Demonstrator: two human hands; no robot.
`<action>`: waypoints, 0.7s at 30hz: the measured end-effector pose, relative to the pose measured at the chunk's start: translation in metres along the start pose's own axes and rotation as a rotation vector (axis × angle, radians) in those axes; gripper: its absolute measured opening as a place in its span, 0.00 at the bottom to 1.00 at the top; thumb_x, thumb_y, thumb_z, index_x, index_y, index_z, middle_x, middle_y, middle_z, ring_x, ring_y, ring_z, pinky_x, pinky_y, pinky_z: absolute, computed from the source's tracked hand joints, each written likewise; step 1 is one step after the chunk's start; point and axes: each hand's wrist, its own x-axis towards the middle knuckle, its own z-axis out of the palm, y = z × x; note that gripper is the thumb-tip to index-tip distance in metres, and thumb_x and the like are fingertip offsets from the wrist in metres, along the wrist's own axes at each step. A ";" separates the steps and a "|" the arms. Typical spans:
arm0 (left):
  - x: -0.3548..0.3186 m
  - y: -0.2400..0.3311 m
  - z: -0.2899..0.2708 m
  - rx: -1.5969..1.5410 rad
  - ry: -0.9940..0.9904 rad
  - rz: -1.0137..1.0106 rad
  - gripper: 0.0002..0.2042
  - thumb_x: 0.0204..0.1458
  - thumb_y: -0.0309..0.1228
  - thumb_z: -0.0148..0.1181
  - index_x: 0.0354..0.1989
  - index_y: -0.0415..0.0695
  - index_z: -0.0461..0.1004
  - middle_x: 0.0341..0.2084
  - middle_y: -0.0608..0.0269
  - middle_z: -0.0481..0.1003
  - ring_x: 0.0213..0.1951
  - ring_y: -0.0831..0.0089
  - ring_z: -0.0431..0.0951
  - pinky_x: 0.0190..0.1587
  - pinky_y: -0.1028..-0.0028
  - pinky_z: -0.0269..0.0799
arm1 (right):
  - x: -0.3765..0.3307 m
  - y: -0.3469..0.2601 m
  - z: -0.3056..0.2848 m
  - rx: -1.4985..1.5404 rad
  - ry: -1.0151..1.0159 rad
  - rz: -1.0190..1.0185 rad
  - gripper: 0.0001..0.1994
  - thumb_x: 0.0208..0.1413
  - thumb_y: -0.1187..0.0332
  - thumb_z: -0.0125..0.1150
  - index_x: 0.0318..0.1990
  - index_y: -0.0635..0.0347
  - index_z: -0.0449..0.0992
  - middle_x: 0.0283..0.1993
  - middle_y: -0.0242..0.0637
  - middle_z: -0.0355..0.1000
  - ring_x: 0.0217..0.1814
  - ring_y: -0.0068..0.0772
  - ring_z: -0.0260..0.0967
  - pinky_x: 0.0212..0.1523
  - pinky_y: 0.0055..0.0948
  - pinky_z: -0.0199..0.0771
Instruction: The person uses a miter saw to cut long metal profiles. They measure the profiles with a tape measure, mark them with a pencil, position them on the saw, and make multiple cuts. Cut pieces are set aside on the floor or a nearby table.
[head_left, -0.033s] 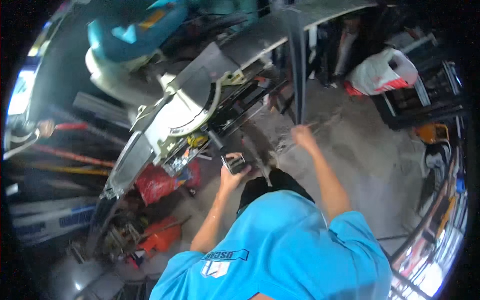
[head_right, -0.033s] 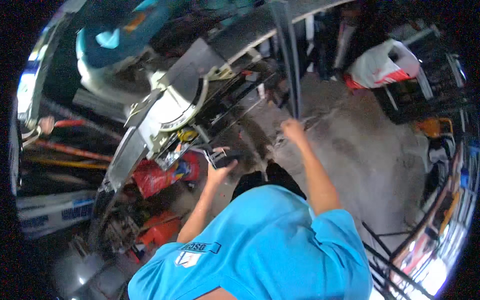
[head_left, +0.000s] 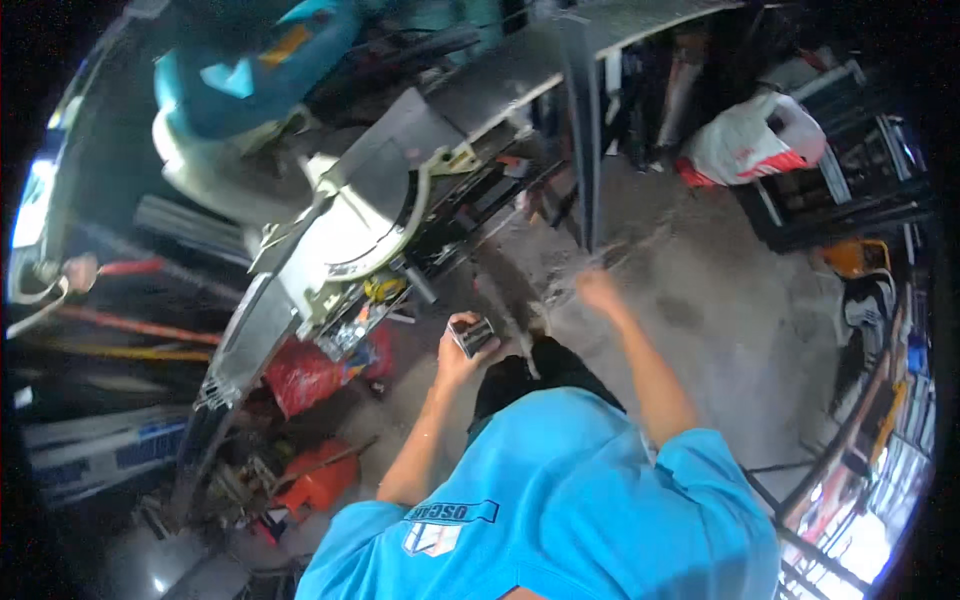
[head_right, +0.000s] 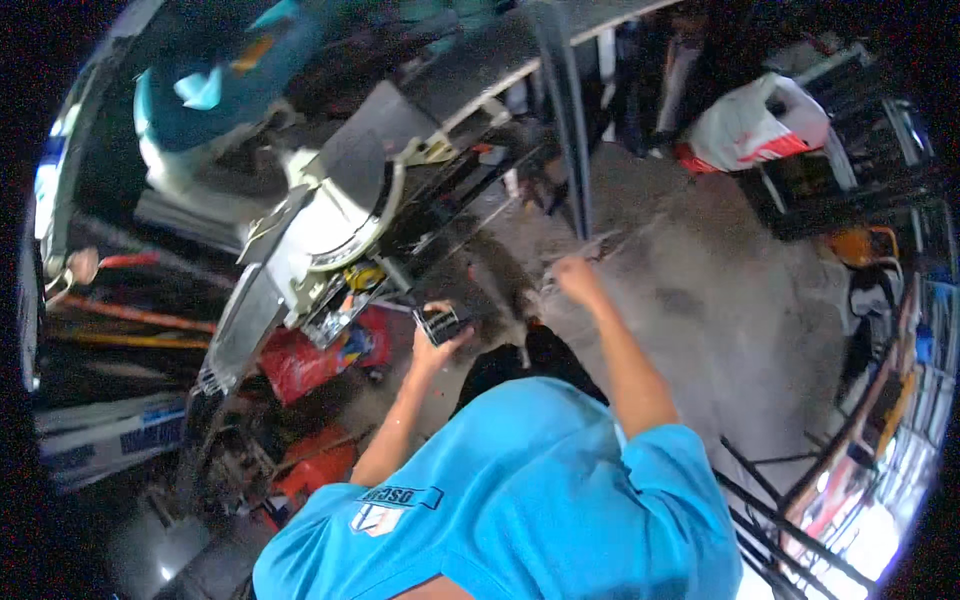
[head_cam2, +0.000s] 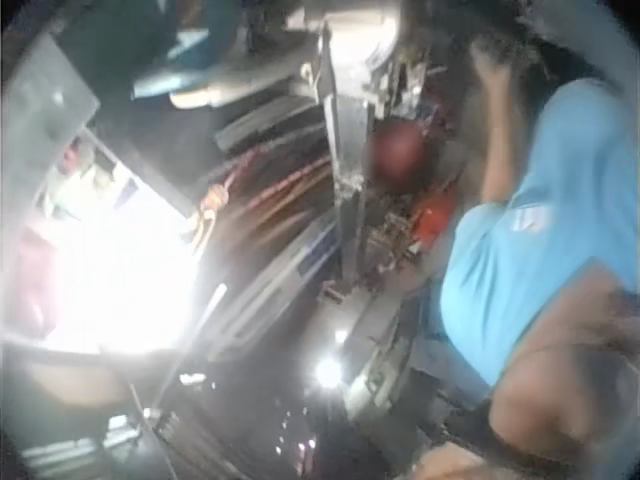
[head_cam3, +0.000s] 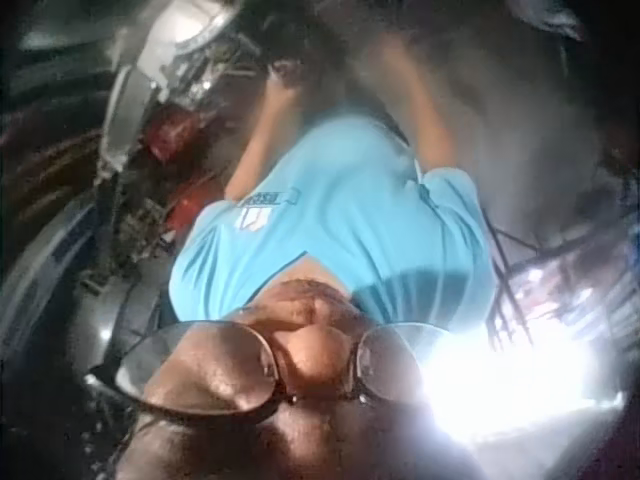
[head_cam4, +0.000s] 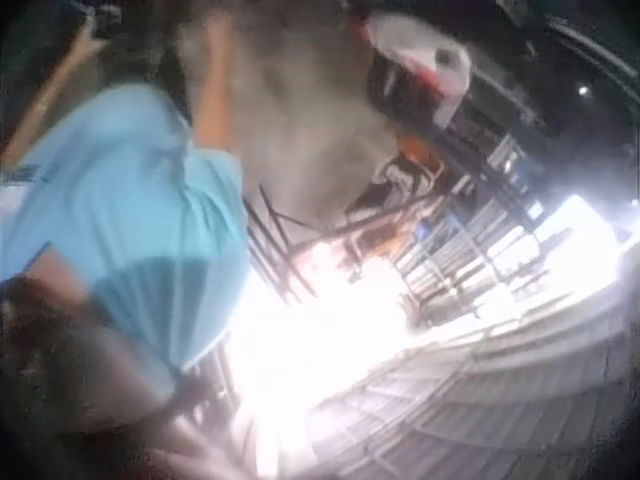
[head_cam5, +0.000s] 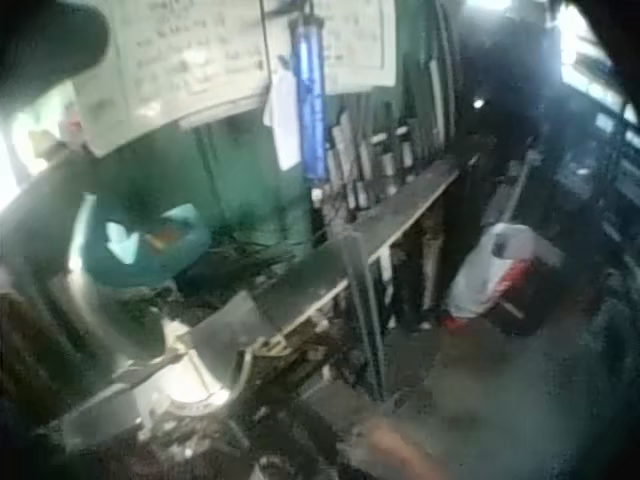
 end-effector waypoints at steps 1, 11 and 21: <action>0.005 -0.010 0.008 0.007 -0.137 -0.177 0.25 0.40 0.32 0.80 0.47 0.43 0.76 0.42 0.61 0.77 0.45 0.67 0.77 0.50 0.68 0.74 | -0.008 0.045 0.018 -0.019 -0.213 0.029 0.13 0.58 0.65 0.56 0.41 0.64 0.82 0.42 0.54 0.80 0.47 0.54 0.78 0.50 0.44 0.76; 0.049 -0.027 0.041 0.710 -0.636 -0.636 0.40 0.57 0.62 0.55 0.62 0.35 0.69 0.54 0.40 0.76 0.58 0.51 0.75 0.64 0.60 0.66 | -0.078 0.152 0.101 0.222 -0.279 0.244 0.14 0.58 0.61 0.59 0.38 0.65 0.82 0.41 0.54 0.79 0.46 0.57 0.77 0.49 0.46 0.76; 0.086 -0.143 0.063 0.087 -0.599 -1.371 0.41 0.61 0.70 0.41 0.47 0.37 0.78 0.34 0.51 0.82 0.36 0.63 0.82 0.44 0.64 0.76 | 0.100 0.291 0.173 -0.310 -0.176 0.063 0.17 0.58 0.56 0.56 0.34 0.63 0.82 0.39 0.53 0.79 0.45 0.57 0.77 0.48 0.51 0.77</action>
